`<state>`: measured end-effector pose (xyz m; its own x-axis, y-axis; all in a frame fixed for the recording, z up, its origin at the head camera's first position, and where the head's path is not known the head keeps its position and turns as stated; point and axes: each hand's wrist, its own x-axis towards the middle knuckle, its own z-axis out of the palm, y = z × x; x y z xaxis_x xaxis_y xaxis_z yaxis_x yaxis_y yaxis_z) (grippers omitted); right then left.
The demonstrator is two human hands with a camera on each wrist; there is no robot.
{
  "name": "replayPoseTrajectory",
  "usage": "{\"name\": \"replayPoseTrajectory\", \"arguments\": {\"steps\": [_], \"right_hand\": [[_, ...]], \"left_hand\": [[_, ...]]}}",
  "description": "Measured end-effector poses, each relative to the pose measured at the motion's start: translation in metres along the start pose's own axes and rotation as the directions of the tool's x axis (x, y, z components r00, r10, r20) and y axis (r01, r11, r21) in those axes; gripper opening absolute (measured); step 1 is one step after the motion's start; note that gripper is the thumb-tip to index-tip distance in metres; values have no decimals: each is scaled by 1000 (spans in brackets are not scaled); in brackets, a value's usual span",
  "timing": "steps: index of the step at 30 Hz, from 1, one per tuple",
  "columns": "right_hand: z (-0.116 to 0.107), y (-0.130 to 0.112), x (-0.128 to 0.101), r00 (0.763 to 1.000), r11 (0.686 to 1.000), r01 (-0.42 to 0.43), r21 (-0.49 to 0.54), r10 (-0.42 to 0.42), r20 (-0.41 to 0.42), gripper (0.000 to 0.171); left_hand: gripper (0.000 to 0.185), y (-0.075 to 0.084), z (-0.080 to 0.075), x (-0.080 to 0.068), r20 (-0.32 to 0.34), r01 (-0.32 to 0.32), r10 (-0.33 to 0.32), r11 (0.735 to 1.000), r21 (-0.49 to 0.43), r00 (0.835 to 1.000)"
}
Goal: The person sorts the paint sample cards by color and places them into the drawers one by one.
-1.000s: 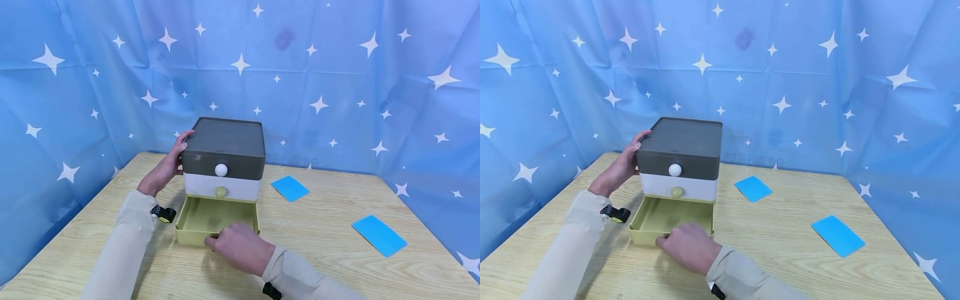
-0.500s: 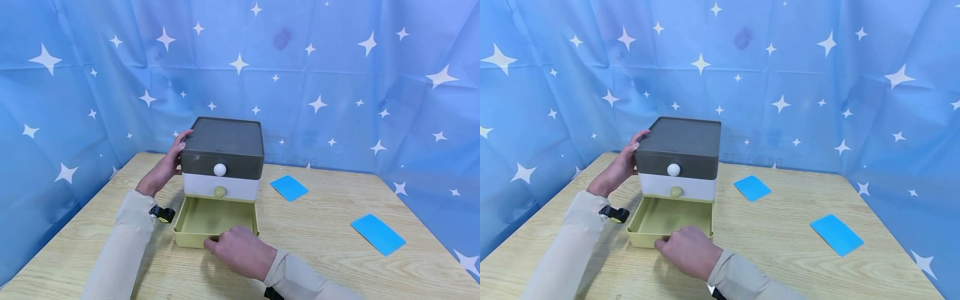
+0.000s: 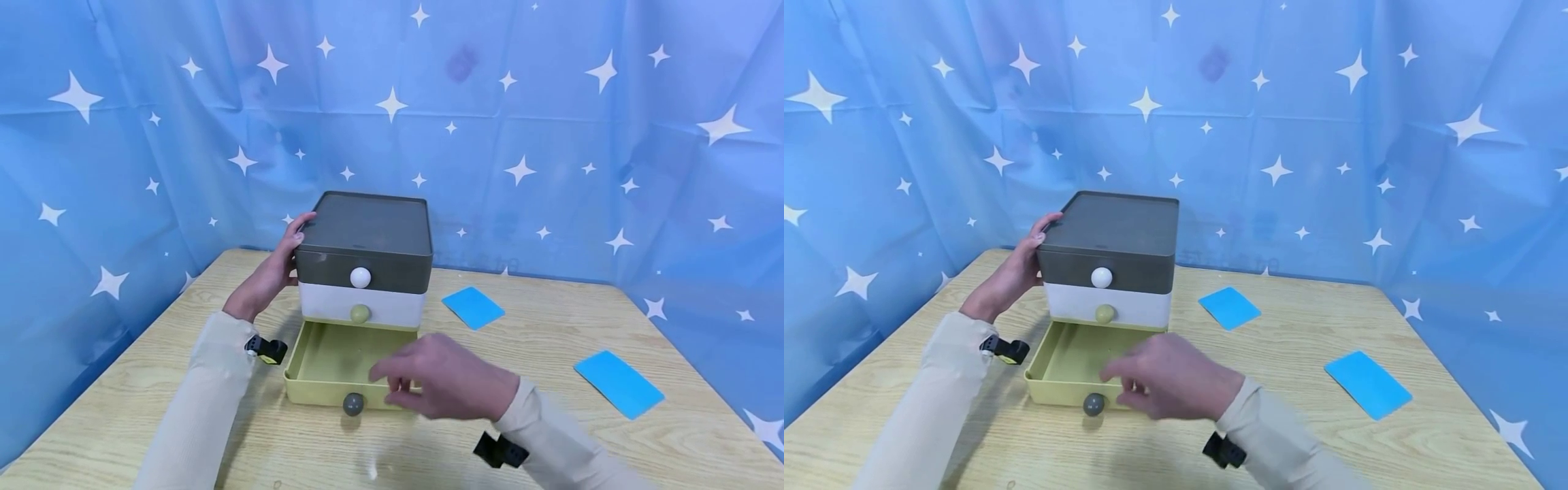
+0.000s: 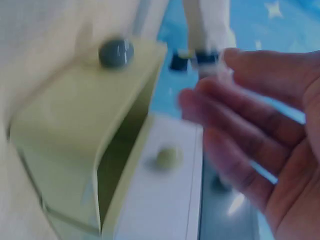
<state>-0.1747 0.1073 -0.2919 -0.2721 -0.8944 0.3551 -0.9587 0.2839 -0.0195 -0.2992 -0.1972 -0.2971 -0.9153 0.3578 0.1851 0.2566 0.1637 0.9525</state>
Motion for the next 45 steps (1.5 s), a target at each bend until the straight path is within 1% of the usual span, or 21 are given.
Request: {"name": "replayPoseTrajectory", "arguments": {"steps": [3,5,7,9,12,13,14,17,19,21,23,26,29,31,34,37,38,39,41,43,45], "right_hand": [[-8,19,-7,996,991,2,132,10,-89,21],[-12,31,-13,991,979,-52,195,74,-111,20],[-13,45,-18,980,969,-96,227,131,-148,19],[-13,58,-24,962,954,-179,241,221,-160,18],[-8,82,-33,922,923,-304,235,347,-172,14],[-5,91,-36,903,903,-360,235,400,-158,11],[-3,100,-39,877,873,-424,241,462,-134,9],[7,127,-51,795,780,-571,254,603,-65,5],[12,143,-59,733,711,-654,258,680,-17,6],[14,156,-64,685,663,-708,245,729,6,9],[17,167,-68,649,630,-745,222,761,19,13],[20,179,-73,595,583,-796,161,803,37,24],[24,189,-77,542,537,-840,77,835,94,39],[28,194,-79,500,502,-865,24,856,133,51],[34,200,-81,427,441,-897,-38,884,189,69],[40,205,-85,349,373,-925,-67,908,230,82],[41,207,-87,331,357,-931,-72,912,243,86],[42,208,-88,318,347,-935,-74,913,254,88],[44,210,-90,310,340,-938,-72,911,270,90],[44,211,-92,314,345,-936,-66,908,277,89],[44,212,-93,328,360,-931,-70,902,281,86]], "left_hand": [[53,0,-1,-1,-2,2,-2,1000,6,1000],[53,-1,-1,-1,-2,3,-3,1000,9,1000],[53,-1,-2,-1,-3,2,-2,1000,8,1000],[53,-1,-2,-1,-1,3,-3,1000,4,1000],[53,-1,-2,-1,-3,5,-5,1000,-1,1000],[53,-1,-1,-1,-3,5,-5,1000,-4,1000],[53,-1,-1,-1,-2,8,-8,1000,-7,1000],[53,-2,-1,-1,-2,12,-12,1000,-4,1000],[53,-1,-2,-1,-2,15,-15,1000,0,1000],[53,-1,-2,-2,-7,14,-14,1000,5,1000],[53,0,-3,-1,-11,10,-10,1000,5,1000],[52,2,-3,-1,-11,3,-3,1000,-3,1000],[52,2,-2,-1,-7,5,-5,1000,0,1000],[52,2,-2,-2,-10,9,-9,1000,8,1000],[53,1,-2,-2,-13,12,-12,1000,9,1000],[53,2,-1,-2,-13,10,-10,1000,5,1000],[53,1,-1,-1,-13,10,-10,1000,1,1000],[53,2,-1,-1,-12,11,-11,1000,1,1000],[52,2,-1,-1,-12,13,-13,1000,1,1000],[52,1,-1,-1,-11,15,-15,1000,-4,1000],[51,0,-2,0,-11,14,-14,1000,-5,1000]]}}
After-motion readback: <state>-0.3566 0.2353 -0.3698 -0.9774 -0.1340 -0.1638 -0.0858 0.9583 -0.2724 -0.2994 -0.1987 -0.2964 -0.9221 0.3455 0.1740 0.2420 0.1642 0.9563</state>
